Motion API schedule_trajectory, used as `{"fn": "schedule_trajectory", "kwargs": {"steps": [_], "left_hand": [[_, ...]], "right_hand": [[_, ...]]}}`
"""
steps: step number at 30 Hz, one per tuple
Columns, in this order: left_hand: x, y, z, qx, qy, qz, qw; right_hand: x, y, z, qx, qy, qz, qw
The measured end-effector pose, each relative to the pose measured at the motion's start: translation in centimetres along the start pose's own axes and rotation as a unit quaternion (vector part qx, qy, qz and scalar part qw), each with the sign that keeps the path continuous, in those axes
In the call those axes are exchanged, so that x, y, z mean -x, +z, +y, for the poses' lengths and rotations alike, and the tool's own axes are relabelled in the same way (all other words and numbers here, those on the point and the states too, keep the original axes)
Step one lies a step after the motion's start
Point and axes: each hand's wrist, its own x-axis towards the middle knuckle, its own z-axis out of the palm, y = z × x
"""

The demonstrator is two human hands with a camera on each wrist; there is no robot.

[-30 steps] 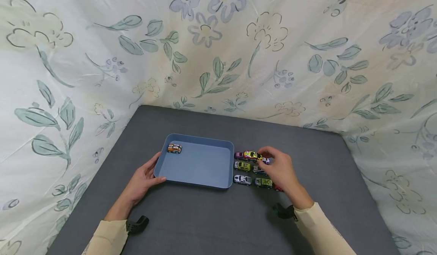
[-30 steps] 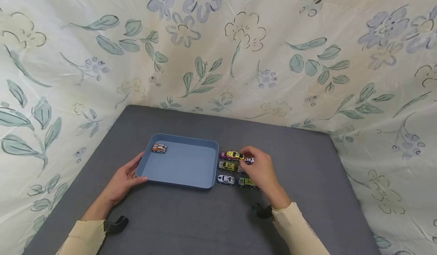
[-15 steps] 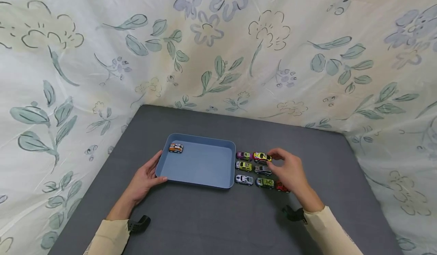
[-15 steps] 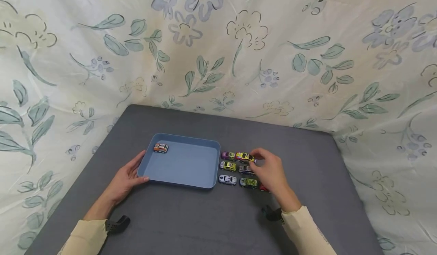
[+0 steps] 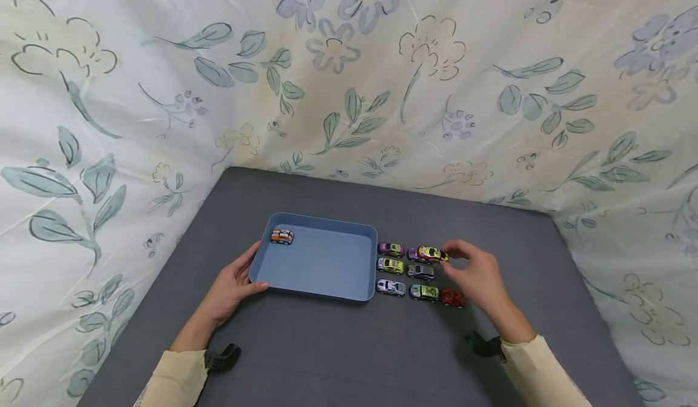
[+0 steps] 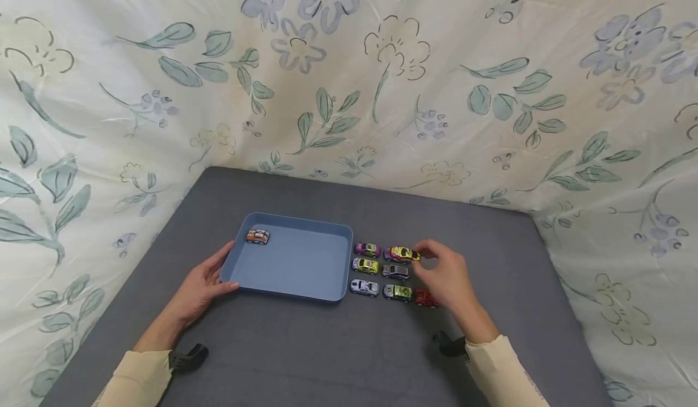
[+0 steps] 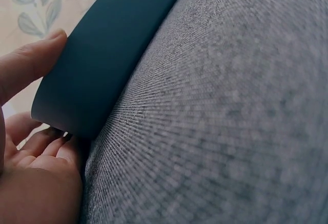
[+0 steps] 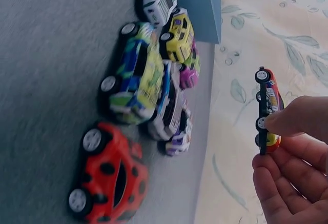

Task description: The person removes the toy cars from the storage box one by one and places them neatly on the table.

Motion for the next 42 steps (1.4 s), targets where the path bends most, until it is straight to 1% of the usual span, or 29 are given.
{"fn": "schedule_trajectory", "kwargs": {"steps": [7, 12, 14, 24, 29, 42], "left_hand": [[0.1, 0.1, 0.2, -0.003, -0.001, -0.003, 1.0000], [0.1, 0.0, 0.2, 0.001, -0.001, -0.004, 1.0000], [0.1, 0.0, 0.2, 0.004, -0.002, -0.003, 1.0000], [0.1, 0.1, 0.4, -0.001, -0.012, 0.004, 0.9999], [0.1, 0.1, 0.5, -0.004, -0.017, 0.006, 0.9998], [0.1, 0.0, 0.8, 0.001, -0.015, 0.004, 0.9999]], "right_hand": [[0.6, -0.7, 1.4, 0.012, 0.003, -0.005, 0.9999], [0.8, -0.8, 2.5, 0.019, -0.002, -0.004, 0.9998], [0.9, -0.9, 2.8, 0.021, 0.002, -0.007, 0.9997], [1.1, -1.0, 3.8, 0.026, 0.021, -0.022, 0.9992], [1.3, -1.0, 4.3, 0.024, 0.030, -0.038, 0.9985], [1.5, -1.2, 5.3, 0.031, 0.048, -0.064, 0.9963]]}}
